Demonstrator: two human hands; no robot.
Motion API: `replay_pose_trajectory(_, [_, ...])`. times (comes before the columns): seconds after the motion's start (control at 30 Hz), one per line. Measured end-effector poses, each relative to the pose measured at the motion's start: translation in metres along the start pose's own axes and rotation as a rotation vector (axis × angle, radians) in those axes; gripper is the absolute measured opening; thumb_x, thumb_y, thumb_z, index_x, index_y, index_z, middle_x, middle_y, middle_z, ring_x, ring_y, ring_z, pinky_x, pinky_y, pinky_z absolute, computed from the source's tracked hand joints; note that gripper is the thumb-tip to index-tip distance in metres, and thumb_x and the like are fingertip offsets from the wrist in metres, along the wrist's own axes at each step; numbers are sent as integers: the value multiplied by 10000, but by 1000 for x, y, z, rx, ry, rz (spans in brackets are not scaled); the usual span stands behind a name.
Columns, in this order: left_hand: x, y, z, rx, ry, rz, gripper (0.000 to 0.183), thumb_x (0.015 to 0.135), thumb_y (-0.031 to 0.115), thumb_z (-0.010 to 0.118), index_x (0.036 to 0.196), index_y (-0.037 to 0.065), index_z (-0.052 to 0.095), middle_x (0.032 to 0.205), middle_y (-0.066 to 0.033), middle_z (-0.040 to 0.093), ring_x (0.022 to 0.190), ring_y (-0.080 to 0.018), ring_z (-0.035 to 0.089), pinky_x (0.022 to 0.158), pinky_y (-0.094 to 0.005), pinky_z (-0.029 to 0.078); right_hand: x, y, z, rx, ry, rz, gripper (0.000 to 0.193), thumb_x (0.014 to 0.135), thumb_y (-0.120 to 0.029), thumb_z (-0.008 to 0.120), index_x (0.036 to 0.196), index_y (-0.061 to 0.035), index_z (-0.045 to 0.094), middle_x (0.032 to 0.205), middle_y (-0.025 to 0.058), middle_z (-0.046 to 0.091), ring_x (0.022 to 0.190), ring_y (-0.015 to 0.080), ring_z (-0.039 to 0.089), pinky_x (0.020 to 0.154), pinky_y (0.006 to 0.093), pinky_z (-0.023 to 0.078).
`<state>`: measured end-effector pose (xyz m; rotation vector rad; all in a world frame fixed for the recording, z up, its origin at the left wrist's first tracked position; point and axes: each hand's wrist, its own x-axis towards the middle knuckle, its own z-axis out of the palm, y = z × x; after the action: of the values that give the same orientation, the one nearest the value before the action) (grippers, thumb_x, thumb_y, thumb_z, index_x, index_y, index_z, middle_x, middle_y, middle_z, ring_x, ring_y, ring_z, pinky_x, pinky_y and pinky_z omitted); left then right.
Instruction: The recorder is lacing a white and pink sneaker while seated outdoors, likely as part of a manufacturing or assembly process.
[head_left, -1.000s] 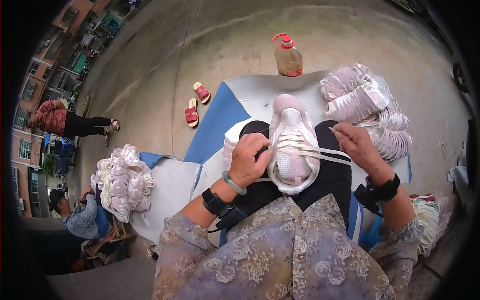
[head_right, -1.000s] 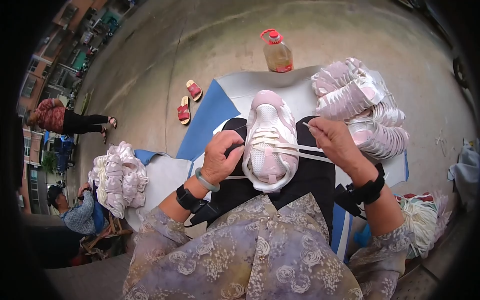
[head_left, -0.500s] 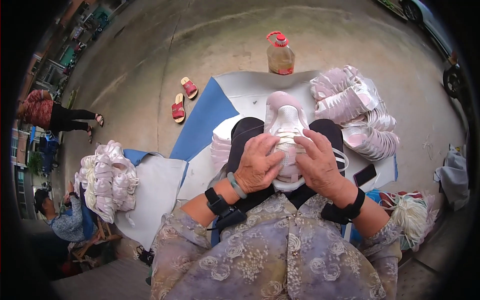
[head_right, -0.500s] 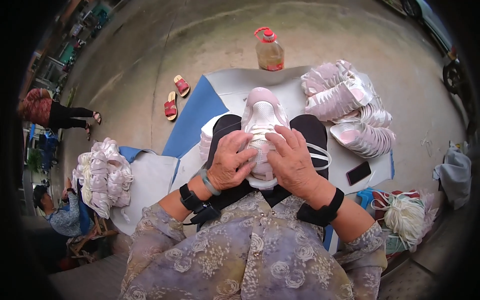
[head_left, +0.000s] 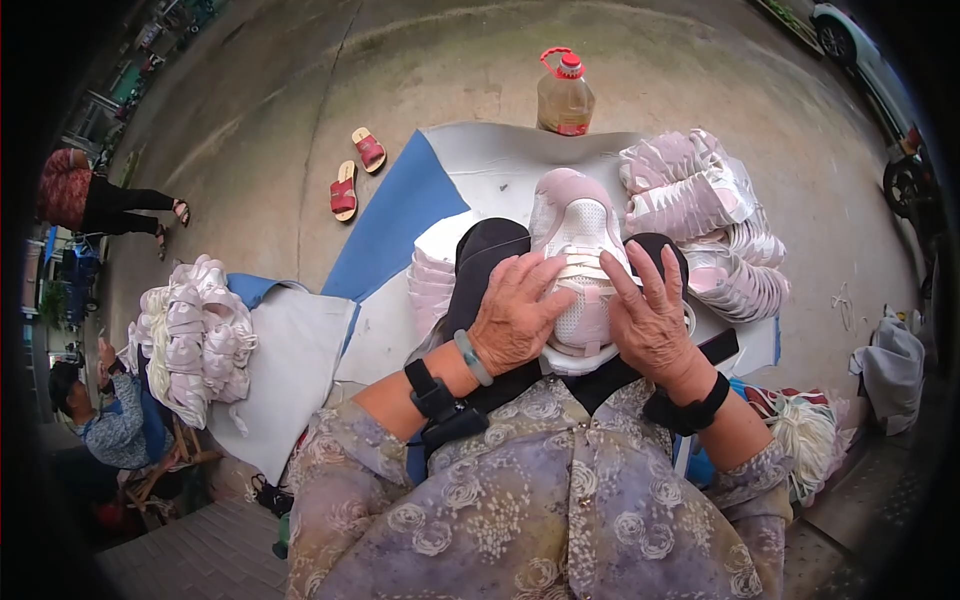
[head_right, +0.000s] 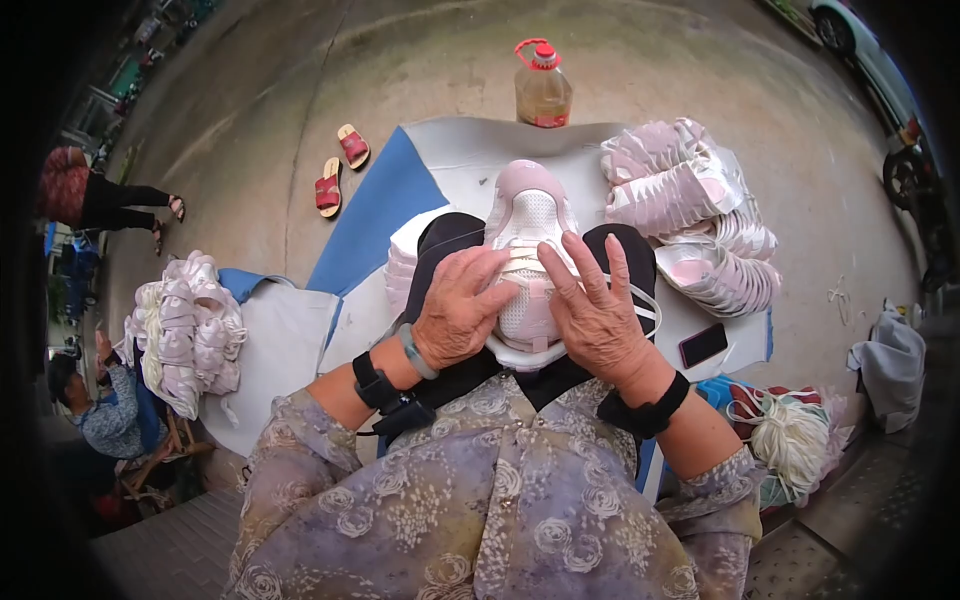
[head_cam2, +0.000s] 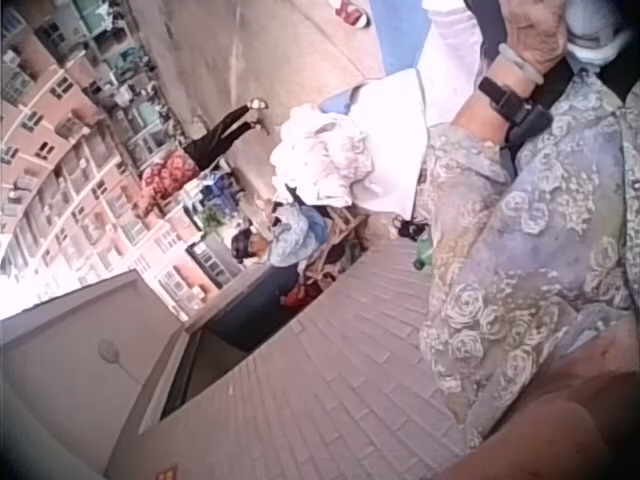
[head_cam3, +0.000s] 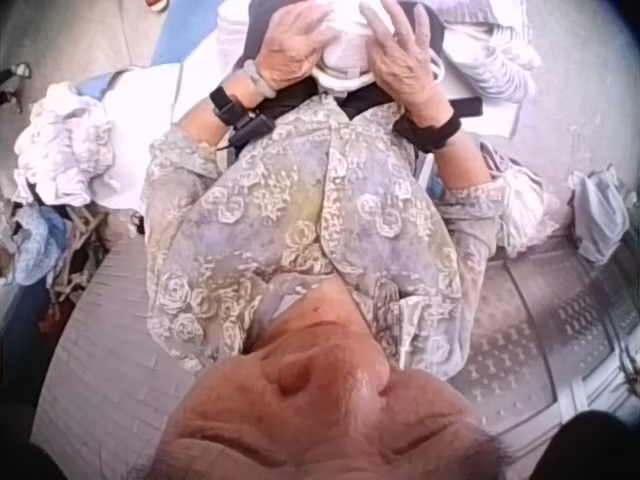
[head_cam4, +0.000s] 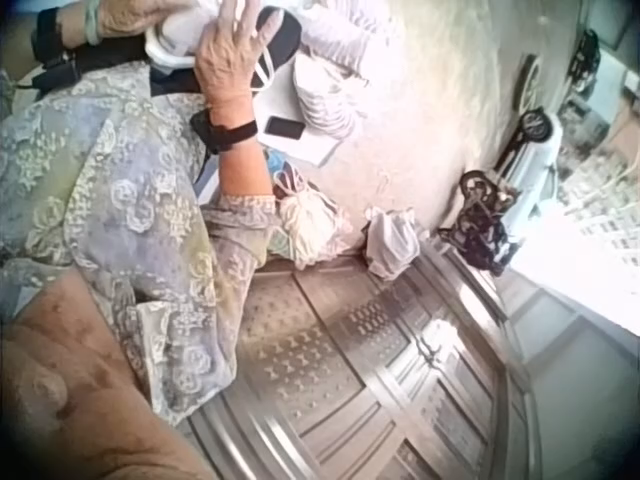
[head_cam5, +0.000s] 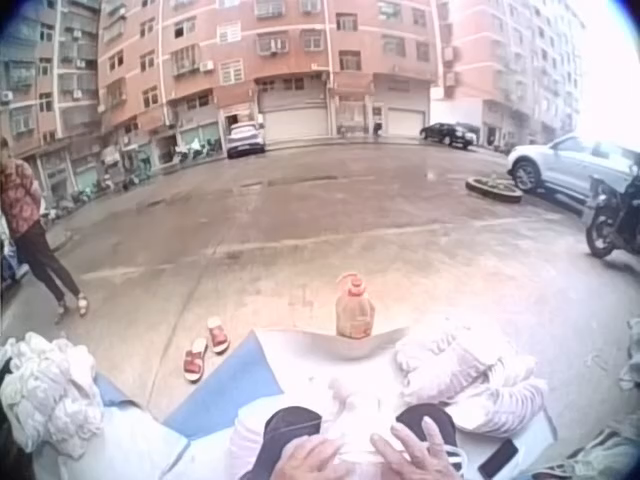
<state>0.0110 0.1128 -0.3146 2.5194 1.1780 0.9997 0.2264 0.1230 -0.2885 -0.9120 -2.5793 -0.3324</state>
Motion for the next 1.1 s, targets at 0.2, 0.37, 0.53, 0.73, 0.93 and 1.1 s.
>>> replay_pose_trajectory(0.2, [-2,-3,-1,7,3,-8,353,661,26,616,1010,77,594,1213,-149,510,1113,-349,474,934,-433,355,6,-6,5,157,-5,106,73,711,-53,543,718,14,571,1331,147,422,1296,358,313,1049,578,202])
replay_pose_trajectory(0.37, [-3,-5,-5,9,8,10,367,654,17,615,1016,75,590,1211,-148,514,1114,-347,475,933,-432,357,8,-10,0,235,-6,178,53,699,-38,536,696,14,540,1313,160,430,1270,375,337,1034,579,212])
replay_pose_trajectory(0.53, [-3,-8,-3,6,23,36,351,654,46,612,1002,86,586,1226,-143,510,1112,-353,459,916,-478,355,11,-10,3,185,-32,173,42,705,-45,531,700,-4,526,1280,164,450,1251,379,351,1023,583,218])
replay_pose_trajectory(0.73, [-4,-8,-3,-4,25,47,359,657,10,612,1011,62,590,1205,-150,520,1108,-357,478,929,-446,359,8,-9,10,575,77,339,121,694,16,594,779,-43,531,1235,166,478,1215,404,367,981,503,275])
replay_pose_trajectory(0.93, [-1,-3,2,28,14,24,328,673,-3,585,997,47,590,1198,-148,523,1115,-360,472,929,-458,354,13,-4,25,699,40,357,114,706,-22,625,782,-64,550,1204,121,502,1221,374,363,1001,512,242])
replay_pose_trajectory(1.1, [1,-4,6,10,14,-48,300,684,-17,552,979,30,585,1191,-148,524,1123,-347,471,936,-438,347,19,-3,11,542,-94,305,77,733,-70,627,792,-69,577,1210,119,492,1250,347,334,1008,602,183])
